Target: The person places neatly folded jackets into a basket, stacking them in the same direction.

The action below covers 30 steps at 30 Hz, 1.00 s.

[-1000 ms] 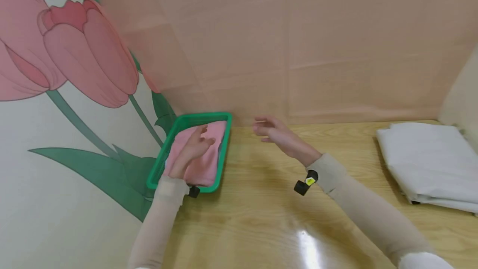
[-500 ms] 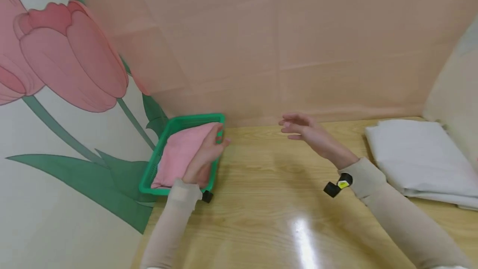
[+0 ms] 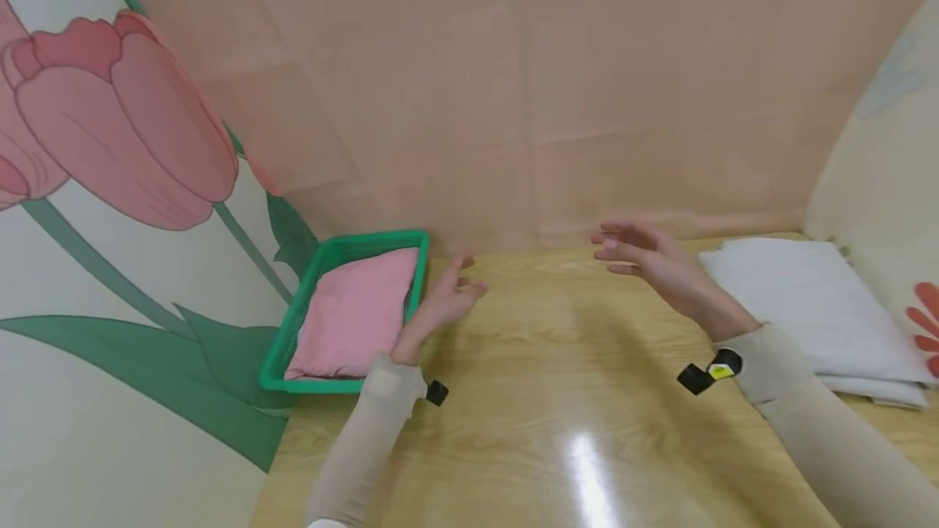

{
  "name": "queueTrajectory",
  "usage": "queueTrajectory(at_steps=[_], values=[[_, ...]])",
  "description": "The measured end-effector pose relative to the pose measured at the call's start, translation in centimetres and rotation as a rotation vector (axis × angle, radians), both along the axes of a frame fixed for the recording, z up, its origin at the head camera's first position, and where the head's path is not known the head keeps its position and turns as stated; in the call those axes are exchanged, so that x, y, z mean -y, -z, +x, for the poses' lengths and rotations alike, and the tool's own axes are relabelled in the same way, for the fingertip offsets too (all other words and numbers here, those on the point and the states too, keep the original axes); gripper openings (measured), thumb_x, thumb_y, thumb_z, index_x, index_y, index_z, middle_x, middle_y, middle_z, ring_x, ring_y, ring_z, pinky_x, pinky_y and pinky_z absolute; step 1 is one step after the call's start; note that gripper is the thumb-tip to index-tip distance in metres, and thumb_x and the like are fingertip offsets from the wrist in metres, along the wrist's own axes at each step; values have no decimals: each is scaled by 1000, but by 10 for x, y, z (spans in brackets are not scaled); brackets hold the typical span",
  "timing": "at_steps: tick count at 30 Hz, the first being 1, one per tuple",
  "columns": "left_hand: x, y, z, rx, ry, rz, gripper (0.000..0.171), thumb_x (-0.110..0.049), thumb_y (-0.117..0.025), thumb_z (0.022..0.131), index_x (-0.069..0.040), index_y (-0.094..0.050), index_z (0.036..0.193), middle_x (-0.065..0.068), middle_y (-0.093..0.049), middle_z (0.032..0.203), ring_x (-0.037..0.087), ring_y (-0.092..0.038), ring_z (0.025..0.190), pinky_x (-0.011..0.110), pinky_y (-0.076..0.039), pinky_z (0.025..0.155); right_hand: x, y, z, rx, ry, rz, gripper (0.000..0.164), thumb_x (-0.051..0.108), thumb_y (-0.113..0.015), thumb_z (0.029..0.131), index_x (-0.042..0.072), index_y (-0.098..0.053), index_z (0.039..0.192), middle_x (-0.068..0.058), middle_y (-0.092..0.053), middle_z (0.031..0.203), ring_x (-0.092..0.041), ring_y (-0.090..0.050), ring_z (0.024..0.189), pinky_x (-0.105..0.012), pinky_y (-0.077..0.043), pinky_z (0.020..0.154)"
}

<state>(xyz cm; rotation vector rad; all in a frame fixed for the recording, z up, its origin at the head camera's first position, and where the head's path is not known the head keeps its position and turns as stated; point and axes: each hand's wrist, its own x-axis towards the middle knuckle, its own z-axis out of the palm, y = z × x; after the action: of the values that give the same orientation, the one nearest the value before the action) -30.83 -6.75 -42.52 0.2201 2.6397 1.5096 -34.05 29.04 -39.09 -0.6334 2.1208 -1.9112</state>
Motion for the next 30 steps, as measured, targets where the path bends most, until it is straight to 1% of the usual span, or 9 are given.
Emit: queueTrajectory(at_steps=[5,8,11,13,16,20,23,26,30], values=[[-20,12,0,-20,34,32,66,-23,-62,109,-13,-31,167,17,-38,169,45,-46,148,58,-48,114,-22,7,4,-39,54,124,58,30,-57,112,5,-38,161,-6,-56,150,-5,-66,122,-23,-56,101],[-31,20,0,-45,61,61,65,-22,-62,109,-12,-32,166,15,-39,168,44,-48,147,56,-48,115,-36,10,5,-61,98,159,57,30,-57,112,4,-39,160,-12,-55,150,-2,-67,118,-22,-57,99],[-40,23,0,-72,75,86,62,-20,-61,110,-11,-35,165,12,-41,167,43,-49,146,54,-46,117,-47,12,3,-97,119,134,50,24,-57,112,4,-45,156,-6,-60,144,-3,-69,116,-23,-58,97],[-46,23,0,-83,89,103,60,-20,-61,109,-11,-36,164,12,-42,166,43,-49,146,54,-44,119,-55,12,3,-113,141,110,43,21,-59,111,8,-50,151,2,-64,138,-2,-69,114,-22,-59,96],[-56,23,-1,-83,131,114,60,-19,-60,109,-10,-36,163,13,-40,167,43,-48,146,54,-44,119,-68,11,3,-141,174,98,36,17,-59,111,12,-56,146,9,-66,133,-1,-70,112,-19,-58,93],[-70,26,-3,-71,154,130,60,-19,-61,109,-11,-36,163,13,-40,166,42,-49,146,52,-45,119,-91,12,3,-147,205,65,34,11,-58,110,12,-58,145,13,-69,131,-1,-71,110,-18,-58,90],[-82,29,-4,-71,157,140,60,-19,-62,109,-12,-37,163,12,-41,166,42,-50,145,52,-45,118,-110,13,2,-164,231,96,35,10,-57,111,13,-56,146,17,-68,130,1,-70,110,-17,-58,89],[-94,34,-6,-79,174,129,60,-22,-62,109,-13,-36,163,13,-41,166,40,-51,144,51,-46,118,-128,13,3,-190,267,179,35,13,-56,111,12,-54,146,23,-65,129,5,-68,110,-14,-57,88],[-109,41,-6,-79,189,121,61,-24,-62,109,-14,-36,163,13,-42,165,39,-52,143,47,-48,116,-145,11,6,-175,313,256,36,17,-57,111,13,-53,147,26,-62,129,10,-65,108,-11,-55,85]])
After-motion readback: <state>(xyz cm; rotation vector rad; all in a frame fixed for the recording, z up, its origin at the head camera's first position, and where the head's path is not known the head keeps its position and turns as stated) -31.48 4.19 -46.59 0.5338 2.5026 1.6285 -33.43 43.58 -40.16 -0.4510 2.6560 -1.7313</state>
